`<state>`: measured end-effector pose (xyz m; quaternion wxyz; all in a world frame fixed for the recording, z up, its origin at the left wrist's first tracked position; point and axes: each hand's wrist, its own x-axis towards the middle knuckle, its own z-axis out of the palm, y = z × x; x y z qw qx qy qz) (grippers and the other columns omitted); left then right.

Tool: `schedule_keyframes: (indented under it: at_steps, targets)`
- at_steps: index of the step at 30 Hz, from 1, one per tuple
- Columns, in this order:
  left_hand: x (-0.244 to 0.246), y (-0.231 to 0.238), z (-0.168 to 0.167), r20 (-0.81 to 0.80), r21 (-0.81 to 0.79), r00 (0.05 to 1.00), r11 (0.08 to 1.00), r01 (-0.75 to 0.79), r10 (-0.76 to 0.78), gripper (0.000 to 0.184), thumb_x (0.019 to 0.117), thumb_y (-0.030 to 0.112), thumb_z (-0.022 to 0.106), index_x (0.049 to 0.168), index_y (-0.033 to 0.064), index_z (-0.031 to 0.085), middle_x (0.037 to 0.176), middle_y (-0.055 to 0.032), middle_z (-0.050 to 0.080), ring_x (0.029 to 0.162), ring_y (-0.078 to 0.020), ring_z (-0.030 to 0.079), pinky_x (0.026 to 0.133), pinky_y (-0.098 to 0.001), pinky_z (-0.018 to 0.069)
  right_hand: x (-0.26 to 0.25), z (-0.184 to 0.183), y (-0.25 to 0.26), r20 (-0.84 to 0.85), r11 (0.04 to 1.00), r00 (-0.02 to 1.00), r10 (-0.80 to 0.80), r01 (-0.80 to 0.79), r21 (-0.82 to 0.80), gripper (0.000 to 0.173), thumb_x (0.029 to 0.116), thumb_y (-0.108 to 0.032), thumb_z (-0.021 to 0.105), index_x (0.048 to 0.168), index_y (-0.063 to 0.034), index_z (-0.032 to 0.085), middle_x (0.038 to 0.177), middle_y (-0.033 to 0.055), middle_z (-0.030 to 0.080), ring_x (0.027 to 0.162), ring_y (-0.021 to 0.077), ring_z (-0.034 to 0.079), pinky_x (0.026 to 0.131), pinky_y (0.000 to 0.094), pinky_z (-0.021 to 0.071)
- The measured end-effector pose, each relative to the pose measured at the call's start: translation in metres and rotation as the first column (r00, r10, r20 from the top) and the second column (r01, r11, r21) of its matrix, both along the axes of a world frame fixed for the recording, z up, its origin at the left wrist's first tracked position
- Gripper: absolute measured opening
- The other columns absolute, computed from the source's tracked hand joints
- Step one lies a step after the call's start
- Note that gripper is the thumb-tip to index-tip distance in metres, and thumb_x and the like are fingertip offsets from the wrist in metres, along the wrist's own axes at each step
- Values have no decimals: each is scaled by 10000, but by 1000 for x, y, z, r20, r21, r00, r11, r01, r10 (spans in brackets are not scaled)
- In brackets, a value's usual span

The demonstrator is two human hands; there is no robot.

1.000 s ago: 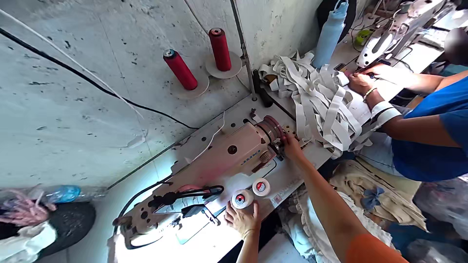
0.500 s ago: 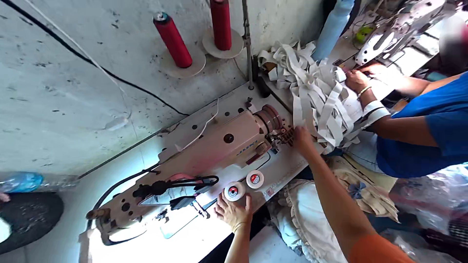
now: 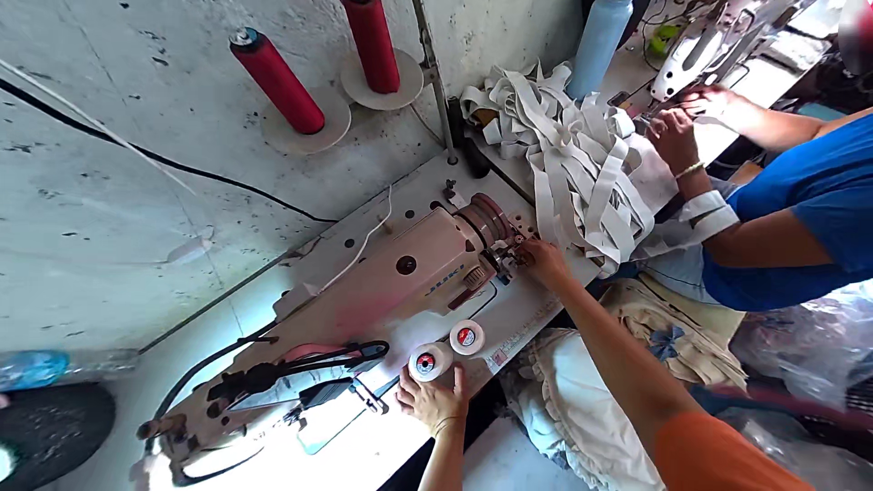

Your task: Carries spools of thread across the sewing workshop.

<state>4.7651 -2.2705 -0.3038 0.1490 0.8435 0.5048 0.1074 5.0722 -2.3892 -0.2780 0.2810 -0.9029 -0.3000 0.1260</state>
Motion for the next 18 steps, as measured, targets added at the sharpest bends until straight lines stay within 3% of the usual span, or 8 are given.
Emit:
schedule_keyframes:
  at_steps: [1,4,7,10,12,18]
  targets:
    - [0,0,0,-3,2,1000,1000,-2,2,999,809,661,528,1447,-107,482,1543,-358,383,1432,-556,347,1159,-687,169,-5,-4,0,-15,999,999,-32,32,-13,268,1024,-69,554,1238,-7,703,1219,212,704,1202,415,631,1060,631,421]
    - [-2,-1,-2,-12,8,1000,1000,-5,5,1012,804,671,520,1447,-109,480,1539,-353,393,1429,-557,350,1160,-685,168,-33,-6,-2,-54,986,993,-109,101,-129,280,1004,-51,527,1224,9,689,1204,222,701,1188,413,631,1064,620,399]
    - [0,0,-1,7,3,1000,1000,-2,2,988,811,661,521,1439,-102,497,1533,-353,404,1427,-558,356,1161,-688,165,-56,12,2,-157,968,972,-173,139,-208,320,1071,-128,434,1242,23,659,1181,246,698,1176,418,638,1071,593,411]
    - [-1,-1,-1,36,-14,999,1000,-5,6,994,810,651,545,1469,-89,470,1531,-346,410,1430,-556,351,1165,-693,156,-67,26,7,-217,970,951,-220,190,-151,294,1082,-123,438,1195,39,656,1096,276,694,1096,445,663,960,609,487]
    - [-2,0,-4,47,3,999,1000,-12,12,1006,797,670,534,1469,-76,475,1524,-337,427,1424,-540,375,1161,-686,179,-66,28,6,-230,977,951,-205,184,-111,270,1068,-83,448,1167,48,662,1073,275,694,1071,446,664,942,612,493]
    - [-6,-1,-6,132,10,991,1000,-5,4,983,800,662,545,1473,-52,484,1490,-323,474,1399,-540,410,1155,-704,186,-86,49,-7,-157,991,987,18,4,137,249,1066,-56,456,1072,68,672,950,230,684,910,370,669,840,577,520]
